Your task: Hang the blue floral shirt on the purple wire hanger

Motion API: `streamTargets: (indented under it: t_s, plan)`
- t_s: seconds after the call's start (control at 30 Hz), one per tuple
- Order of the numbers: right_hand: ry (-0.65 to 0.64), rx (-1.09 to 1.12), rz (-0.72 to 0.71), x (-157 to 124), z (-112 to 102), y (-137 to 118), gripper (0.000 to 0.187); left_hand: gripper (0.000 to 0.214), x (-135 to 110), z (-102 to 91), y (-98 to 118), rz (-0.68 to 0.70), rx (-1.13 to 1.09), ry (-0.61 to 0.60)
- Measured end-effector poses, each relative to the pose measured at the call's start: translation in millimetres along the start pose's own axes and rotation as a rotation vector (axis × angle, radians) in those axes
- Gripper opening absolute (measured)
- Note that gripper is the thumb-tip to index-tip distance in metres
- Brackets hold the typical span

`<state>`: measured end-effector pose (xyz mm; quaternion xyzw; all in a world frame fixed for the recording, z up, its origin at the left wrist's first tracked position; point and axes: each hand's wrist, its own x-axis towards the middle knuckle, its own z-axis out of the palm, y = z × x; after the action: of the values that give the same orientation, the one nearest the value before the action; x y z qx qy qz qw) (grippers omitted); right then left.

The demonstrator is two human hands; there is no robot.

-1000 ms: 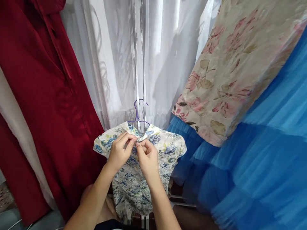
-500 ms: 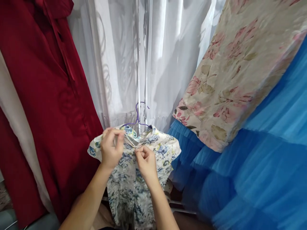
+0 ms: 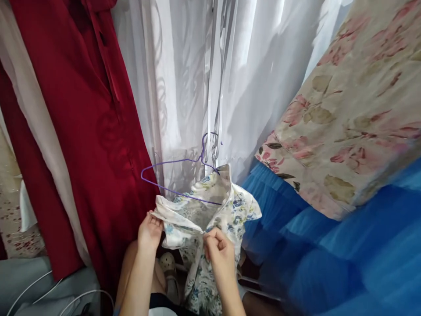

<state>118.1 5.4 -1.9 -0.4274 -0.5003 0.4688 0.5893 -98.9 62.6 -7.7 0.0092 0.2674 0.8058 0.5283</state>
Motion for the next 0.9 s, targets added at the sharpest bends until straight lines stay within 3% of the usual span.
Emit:
streamTargets:
  t_s: [0.1,0.2,0.27,0.33,0.43,0.47,0.57,0.7,0.8,0.83,0.87,0.9]
  plan:
    - [0.214,-0.058,0.033,6.4,-32.7,7.9,0.032,0.012,-21.9,-0.4,-23.4,-0.122,0.027,-0.086]
    - [0.326,-0.120,0.026,8.1,-49.2,1.4,0.033,0.015,-60.9,18.7,-33.1,-0.030,0.188,-0.428]
    - [0.226,-0.125,0.054,4.1,-44.9,-9.0,0.038,0.018,-91.9,31.3,-36.7,0.060,0.424,-0.688]
    - [0.038,-0.031,0.171,-4.2,-33.4,-19.7,0.047,0.022,-120.2,39.0,-40.0,0.119,0.678,-0.906]
    - [-0.173,0.252,0.379,-20.6,-21.6,-29.8,0.061,0.018,-144.2,42.4,-42.2,0.231,0.897,-1.061]
    - [-0.202,0.326,0.414,-25.9,-21.8,-31.8,0.064,0.018,-145.9,42.8,-41.4,0.275,0.927,-1.066]
    - [-0.240,0.377,0.414,-38.2,-33.4,-39.9,0.057,0.054,-136.9,44.6,-36.4,0.300,0.927,-1.084]
    - [-0.365,0.150,0.415,-41.5,-59.0,-66.0,0.043,0.057,-117.9,42.9,-37.2,-0.101,0.841,-1.404]
    - [-0.583,-0.115,0.408,-33.9,-83.7,-89.9,0.032,0.058,-110.2,32.4,-45.5,-0.276,0.886,-1.471]
    - [-0.592,-0.186,0.383,-29.8,-93.9,-96.7,0.033,0.052,-107.6,27.4,-48.0,-0.272,0.959,-1.464]
    - [-0.501,-0.247,0.330,-25.0,-105.3,-102.9,0.034,0.047,-104.4,22.1,-49.6,-0.249,1.051,-1.453]
    - [-0.325,-0.297,0.255,-19.2,-117.4,-108.4,0.035,0.043,-100.6,16.8,-50.1,-0.205,1.152,-1.430]
